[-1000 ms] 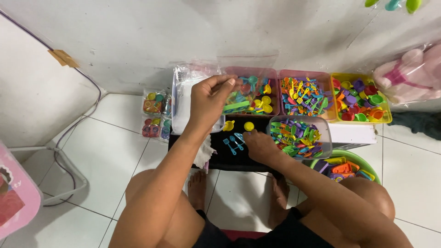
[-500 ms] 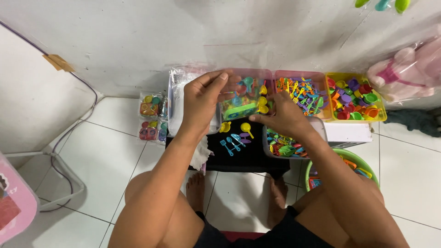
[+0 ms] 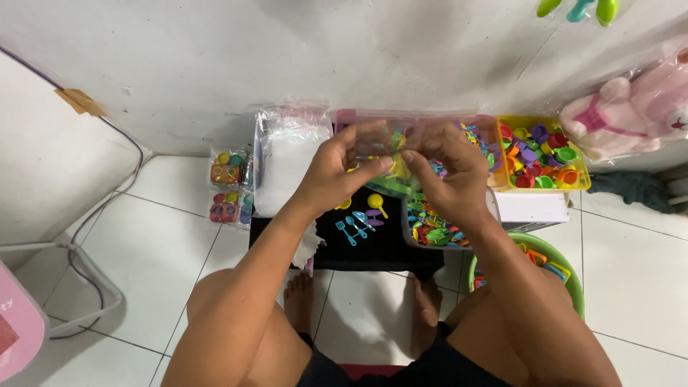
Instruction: Packaging small plastic toy components into clear plastic bags from various bins.
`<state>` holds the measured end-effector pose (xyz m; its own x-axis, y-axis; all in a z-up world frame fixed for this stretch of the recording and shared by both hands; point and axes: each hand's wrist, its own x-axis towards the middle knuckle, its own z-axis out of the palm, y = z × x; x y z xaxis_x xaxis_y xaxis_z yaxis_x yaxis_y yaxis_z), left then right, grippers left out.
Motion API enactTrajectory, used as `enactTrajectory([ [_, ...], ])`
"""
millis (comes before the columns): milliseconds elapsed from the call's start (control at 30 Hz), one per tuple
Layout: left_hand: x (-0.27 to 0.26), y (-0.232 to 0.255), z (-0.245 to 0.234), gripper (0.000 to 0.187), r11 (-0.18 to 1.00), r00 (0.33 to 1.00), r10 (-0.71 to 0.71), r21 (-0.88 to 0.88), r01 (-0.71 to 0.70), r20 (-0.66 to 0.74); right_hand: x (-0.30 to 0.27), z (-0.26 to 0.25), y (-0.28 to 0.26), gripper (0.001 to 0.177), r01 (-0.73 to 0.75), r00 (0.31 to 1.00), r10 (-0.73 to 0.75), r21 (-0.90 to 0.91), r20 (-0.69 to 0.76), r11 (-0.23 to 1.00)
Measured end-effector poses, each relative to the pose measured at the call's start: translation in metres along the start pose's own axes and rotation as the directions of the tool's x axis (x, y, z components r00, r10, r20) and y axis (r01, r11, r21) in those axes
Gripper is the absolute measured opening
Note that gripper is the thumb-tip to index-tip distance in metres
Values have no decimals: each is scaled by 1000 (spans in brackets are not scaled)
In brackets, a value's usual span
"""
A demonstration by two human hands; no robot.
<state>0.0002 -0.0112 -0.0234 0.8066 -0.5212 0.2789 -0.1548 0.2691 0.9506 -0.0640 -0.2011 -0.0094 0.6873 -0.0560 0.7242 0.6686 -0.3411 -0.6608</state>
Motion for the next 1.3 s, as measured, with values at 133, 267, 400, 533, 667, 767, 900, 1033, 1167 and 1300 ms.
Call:
enactTrajectory([
  [133, 0, -18, -10, 45, 978, 993, -49, 208, 25, 111, 7, -14, 4, 6, -33, 999, 35, 50, -35, 998],
  [267, -3, -25, -12, 30, 951, 983, -129, 298, 86, 128, 14, -29, 19, 4, -78, 989, 97, 164, -111, 983],
  [400, -3, -30, -12, 31, 948, 977, -195, 274, 165, 86, 13, -40, 37, 6, -197, 938, 256, 250, -232, 948],
  [533, -2, -27, -6, 31, 952, 977, -201, 251, 177, 76, 11, -42, 44, 5, -238, 917, 309, 277, -251, 931],
  [667, 0, -27, -3, 26, 948, 979, -194, 270, 170, 68, 14, -41, 41, 7, -260, 906, 338, 293, -256, 920],
  [767, 0, -23, 3, 24, 948, 979, -199, 262, 183, 39, 12, -45, 49, 8, -267, 906, 343, 294, -247, 917],
  [900, 0, -18, 7, 23, 950, 976, -217, 227, 216, -25, 12, -45, 48, 7, -281, 906, 351, 283, -237, 917],
  [1033, 2, -29, 4, 25, 936, 965, -250, 233, 263, -84, 11, -43, 48, 6, -285, 911, 348, 272, -223, 919],
  [1167, 0, -23, 6, 22, 931, 960, -265, 234, 279, -89, 10, -41, 47, 8, -271, 922, 326, 254, -208, 929],
  [1300, -1, -26, 5, 22, 930, 960, -275, 237, 281, -59, 11, -40, 47, 4, -253, 937, 301, 247, -179, 935],
])
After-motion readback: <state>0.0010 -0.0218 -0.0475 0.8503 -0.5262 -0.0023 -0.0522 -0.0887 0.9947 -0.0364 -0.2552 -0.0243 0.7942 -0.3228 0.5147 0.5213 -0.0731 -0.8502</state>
